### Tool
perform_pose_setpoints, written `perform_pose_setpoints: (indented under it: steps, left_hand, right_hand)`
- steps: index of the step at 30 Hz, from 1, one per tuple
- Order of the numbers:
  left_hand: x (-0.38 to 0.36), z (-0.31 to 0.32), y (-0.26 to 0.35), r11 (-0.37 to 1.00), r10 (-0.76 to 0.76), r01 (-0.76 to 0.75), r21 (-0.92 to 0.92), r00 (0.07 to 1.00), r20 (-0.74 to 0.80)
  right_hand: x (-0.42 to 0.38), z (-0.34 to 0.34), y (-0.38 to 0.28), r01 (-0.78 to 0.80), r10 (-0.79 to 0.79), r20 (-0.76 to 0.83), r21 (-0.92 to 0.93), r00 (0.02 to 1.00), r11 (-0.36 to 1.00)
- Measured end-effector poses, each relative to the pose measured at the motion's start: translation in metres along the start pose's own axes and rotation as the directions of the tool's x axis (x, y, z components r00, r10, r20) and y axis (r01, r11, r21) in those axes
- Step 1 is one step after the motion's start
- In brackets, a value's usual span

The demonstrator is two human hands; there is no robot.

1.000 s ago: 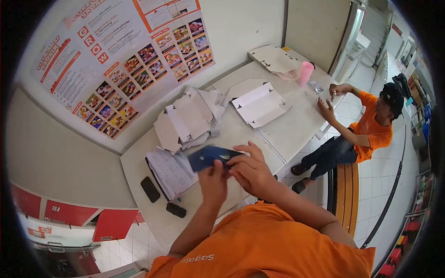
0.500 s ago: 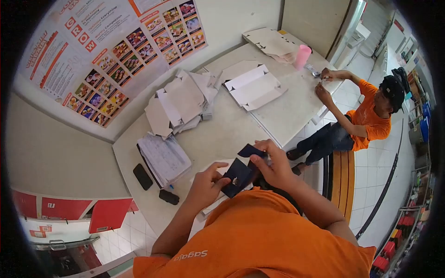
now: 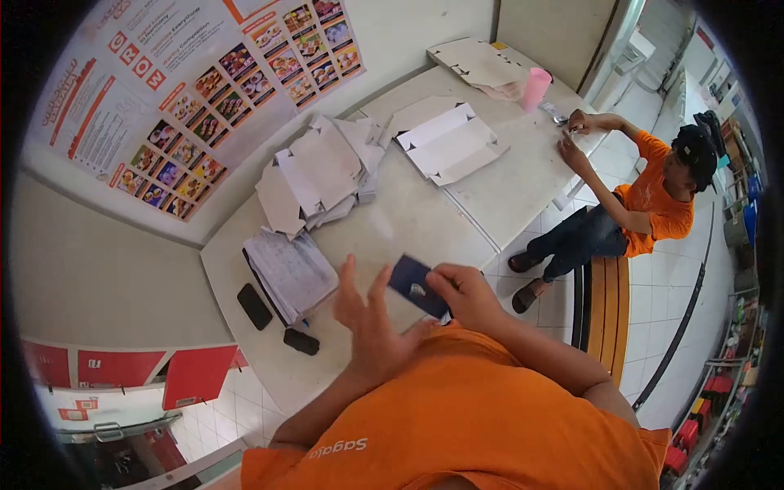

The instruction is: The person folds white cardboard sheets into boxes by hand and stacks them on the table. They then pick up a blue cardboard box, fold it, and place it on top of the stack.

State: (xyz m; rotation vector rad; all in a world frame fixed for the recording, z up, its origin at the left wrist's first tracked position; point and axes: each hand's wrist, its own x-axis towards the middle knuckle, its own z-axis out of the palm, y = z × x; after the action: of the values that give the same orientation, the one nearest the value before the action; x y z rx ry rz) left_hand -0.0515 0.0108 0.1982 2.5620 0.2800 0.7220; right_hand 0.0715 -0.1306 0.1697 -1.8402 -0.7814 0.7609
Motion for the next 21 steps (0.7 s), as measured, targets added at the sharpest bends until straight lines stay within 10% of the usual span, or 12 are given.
perform_pose_setpoints:
  steps: [3, 6, 7, 12, 14, 21]
  left_hand:
    - [-0.010, 0.028, -0.007, 0.970, 0.022, -0.008, -0.242, 0.998, 0.055]
    - [-0.005, 0.039, -0.027, 0.934, -0.032, 0.002, -0.358, 0.996, -0.078]
    - [-0.004, 0.041, -0.039, 0.864, -0.041, -0.004, -0.504, 0.996, -0.079]
    - [-0.013, 0.032, -0.063, 0.460, -0.022, 0.226, -0.859, 0.970, 0.243]
    - [-0.008, 0.029, -0.074, 0.456, -0.011, 0.257, -0.852, 0.959, 0.284]
    - [0.006, 0.026, -0.114, 0.852, 0.165, -0.008, -0.523, 0.953, 0.255]
  right_hand:
    - [0.012, 0.012, -0.002, 0.010, -0.024, 0.028, 0.414, 0.999, 0.910]
    - [0.014, 0.012, -0.001, 0.172, -0.127, -0.136, 0.400, 0.982, 0.900]
    - [0.020, 0.006, -0.002, 0.452, -0.458, -0.411, -0.119, 0.788, 0.884]
    - [0.035, 0.003, 0.026, 0.350, -0.523, -0.236, -0.516, 0.819, 0.782]
    - [0.039, 0.001, 0.030, 0.166, -0.155, 0.060, -0.376, 0.986, 0.912]
    - [0.096, -0.033, 0.038, 0.463, -0.441, 0.144, -0.334, 0.886, 0.821]
